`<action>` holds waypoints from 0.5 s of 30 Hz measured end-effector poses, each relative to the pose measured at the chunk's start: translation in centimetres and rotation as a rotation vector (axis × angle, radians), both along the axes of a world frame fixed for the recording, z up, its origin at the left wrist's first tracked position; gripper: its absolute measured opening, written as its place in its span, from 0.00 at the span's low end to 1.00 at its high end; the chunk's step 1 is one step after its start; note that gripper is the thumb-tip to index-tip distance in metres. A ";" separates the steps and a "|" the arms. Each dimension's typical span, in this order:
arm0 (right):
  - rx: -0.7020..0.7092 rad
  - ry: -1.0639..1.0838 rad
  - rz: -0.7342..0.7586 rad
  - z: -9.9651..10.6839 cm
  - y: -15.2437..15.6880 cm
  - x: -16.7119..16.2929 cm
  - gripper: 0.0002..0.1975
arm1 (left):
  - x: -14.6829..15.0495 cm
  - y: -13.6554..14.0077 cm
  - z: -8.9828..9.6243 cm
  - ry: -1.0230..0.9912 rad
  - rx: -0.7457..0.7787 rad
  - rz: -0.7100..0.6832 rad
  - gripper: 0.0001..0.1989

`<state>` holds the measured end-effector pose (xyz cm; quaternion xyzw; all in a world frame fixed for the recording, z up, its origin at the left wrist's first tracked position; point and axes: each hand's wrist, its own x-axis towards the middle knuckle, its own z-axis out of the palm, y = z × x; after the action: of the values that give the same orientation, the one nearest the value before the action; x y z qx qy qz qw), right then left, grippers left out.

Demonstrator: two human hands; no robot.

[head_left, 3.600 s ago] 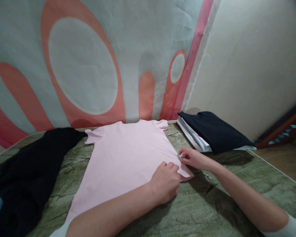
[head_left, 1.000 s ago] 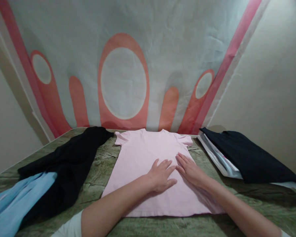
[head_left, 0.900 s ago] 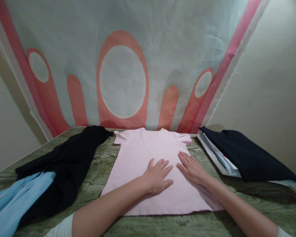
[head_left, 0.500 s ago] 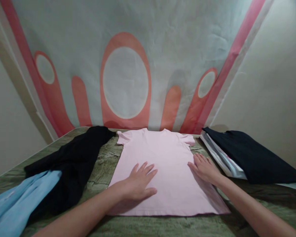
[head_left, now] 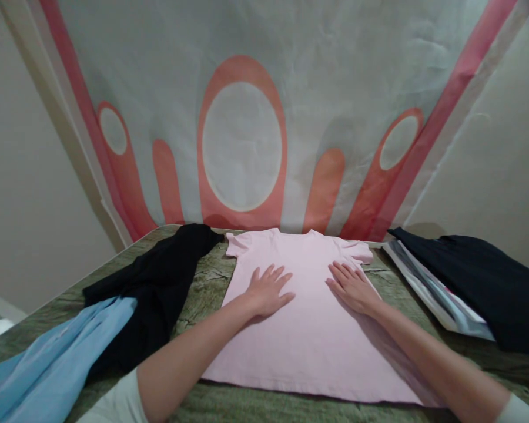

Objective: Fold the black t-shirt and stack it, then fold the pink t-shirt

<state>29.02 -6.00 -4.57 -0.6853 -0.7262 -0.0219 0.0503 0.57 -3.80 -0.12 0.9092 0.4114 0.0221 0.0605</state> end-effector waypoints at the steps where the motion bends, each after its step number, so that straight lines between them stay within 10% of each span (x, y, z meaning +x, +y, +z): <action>1: 0.010 -0.009 -0.007 -0.2 -0.2 0.6 0.31 | -1.3 0.3 -0.2 0.007 0.018 0.051 0.30; 10: 0.084 -0.055 -0.015 -1.2 -0.4 1.7 0.32 | -7.3 0.2 -0.2 0.060 0.126 0.446 0.32; 15: 0.099 -0.066 -0.017 -1.5 -0.4 1.8 0.32 | -5.7 -0.6 -0.4 0.039 0.139 0.263 0.27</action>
<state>30.85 -6.42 -6.03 -0.6870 -0.7196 -0.0809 0.0603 -5.18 -4.37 -0.49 0.8496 0.5256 0.0404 -0.0141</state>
